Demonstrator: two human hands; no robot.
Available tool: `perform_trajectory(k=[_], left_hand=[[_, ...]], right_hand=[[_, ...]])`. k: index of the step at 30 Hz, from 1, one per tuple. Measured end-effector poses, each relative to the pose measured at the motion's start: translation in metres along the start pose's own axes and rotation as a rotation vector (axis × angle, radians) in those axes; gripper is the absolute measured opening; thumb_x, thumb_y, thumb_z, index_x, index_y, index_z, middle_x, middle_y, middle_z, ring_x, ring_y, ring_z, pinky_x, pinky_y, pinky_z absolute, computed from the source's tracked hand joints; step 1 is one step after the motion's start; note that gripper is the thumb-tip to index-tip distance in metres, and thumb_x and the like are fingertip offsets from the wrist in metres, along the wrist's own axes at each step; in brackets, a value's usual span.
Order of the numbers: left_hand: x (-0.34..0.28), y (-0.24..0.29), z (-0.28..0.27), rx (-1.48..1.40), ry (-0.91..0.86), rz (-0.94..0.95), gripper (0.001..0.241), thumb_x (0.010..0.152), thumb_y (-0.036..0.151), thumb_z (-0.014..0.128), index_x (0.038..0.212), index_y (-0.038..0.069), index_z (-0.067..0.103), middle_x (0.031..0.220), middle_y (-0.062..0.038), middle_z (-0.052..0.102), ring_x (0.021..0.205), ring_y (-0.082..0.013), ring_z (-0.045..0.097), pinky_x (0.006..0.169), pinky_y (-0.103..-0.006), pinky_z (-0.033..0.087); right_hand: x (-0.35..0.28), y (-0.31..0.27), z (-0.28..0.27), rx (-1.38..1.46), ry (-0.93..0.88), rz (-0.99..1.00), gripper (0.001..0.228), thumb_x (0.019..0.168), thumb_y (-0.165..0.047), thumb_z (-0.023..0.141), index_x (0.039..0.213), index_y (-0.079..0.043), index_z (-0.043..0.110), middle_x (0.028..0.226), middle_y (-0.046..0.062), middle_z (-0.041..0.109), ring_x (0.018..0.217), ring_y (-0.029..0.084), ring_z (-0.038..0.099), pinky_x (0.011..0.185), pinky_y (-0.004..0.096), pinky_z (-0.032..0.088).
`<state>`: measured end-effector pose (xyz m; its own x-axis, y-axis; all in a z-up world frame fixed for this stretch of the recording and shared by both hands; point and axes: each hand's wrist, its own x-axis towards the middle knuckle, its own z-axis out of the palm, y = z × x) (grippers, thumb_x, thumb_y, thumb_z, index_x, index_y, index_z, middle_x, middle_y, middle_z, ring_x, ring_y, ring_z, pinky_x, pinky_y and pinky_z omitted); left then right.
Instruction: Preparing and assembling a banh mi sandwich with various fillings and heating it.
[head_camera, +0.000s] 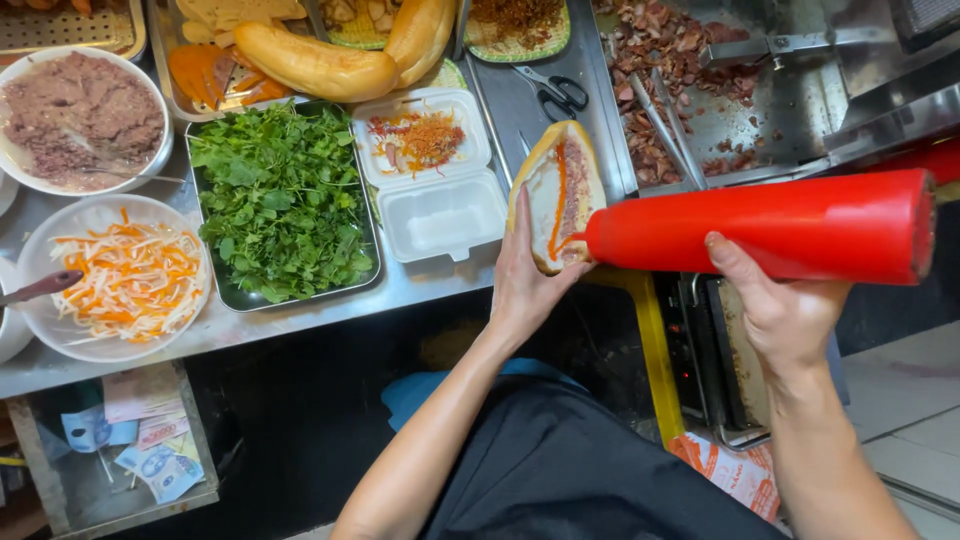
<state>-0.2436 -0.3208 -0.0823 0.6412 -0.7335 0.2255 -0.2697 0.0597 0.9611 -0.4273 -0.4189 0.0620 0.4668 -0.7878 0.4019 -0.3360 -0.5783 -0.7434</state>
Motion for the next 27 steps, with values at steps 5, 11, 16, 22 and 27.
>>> perform_trajectory(k=[5,11,16,22,27], left_hand=[[-0.006,0.015,0.006,-0.014,-0.082,0.007,0.118,0.071,0.023,0.089,0.16,-0.001,0.014,0.157,-0.027,0.042,0.132,-0.0396,0.056,0.105,-0.0421,0.05],[-0.01,0.034,0.022,0.023,-0.159,0.016,0.114,0.072,0.024,0.089,0.158,-0.001,0.019,0.152,-0.028,0.047,0.128,-0.0384,0.06,0.099,-0.0408,0.053],[0.014,0.059,0.044,0.006,-0.182,-0.098,0.128,0.064,0.029,0.097,0.164,0.011,0.019,0.155,-0.035,0.037,0.142,-0.0495,0.042,0.119,-0.0514,0.034],[0.028,0.054,0.067,-0.087,-0.063,-0.162,0.123,0.068,0.015,0.095,0.163,0.014,0.018,0.16,-0.029,0.03,0.131,-0.0507,0.052,0.087,-0.0524,0.062],[0.027,0.05,0.063,-0.183,0.002,-0.2,0.095,0.089,0.02,0.076,0.164,0.016,0.017,0.168,-0.021,0.018,0.144,-0.0433,0.038,0.102,-0.0542,0.054]], right_hand=[[0.047,0.026,0.013,0.319,0.128,0.045,0.046,0.103,0.005,0.074,0.138,-0.005,0.045,0.127,0.011,0.059,0.108,0.024,0.064,0.101,0.032,0.059],[0.059,0.105,-0.019,0.829,0.34,0.654,0.058,0.088,-0.038,0.074,0.136,-0.011,0.055,0.124,0.008,0.066,0.109,0.023,0.07,0.097,0.041,0.06],[0.057,0.214,-0.056,1.177,0.558,0.989,0.092,0.078,-0.059,0.082,0.14,-0.01,0.035,0.129,0.006,0.055,0.118,0.021,0.063,0.097,0.029,0.059],[0.089,0.352,-0.089,1.889,0.805,1.222,0.143,0.06,-0.038,0.088,0.151,0.009,-0.011,0.114,0.026,0.073,0.092,0.026,0.078,0.067,0.026,0.067],[0.108,0.395,-0.094,2.232,0.775,1.28,0.114,0.077,-0.028,0.076,0.147,0.009,-0.006,0.103,0.024,0.075,0.082,0.027,0.077,0.065,0.032,0.068]])
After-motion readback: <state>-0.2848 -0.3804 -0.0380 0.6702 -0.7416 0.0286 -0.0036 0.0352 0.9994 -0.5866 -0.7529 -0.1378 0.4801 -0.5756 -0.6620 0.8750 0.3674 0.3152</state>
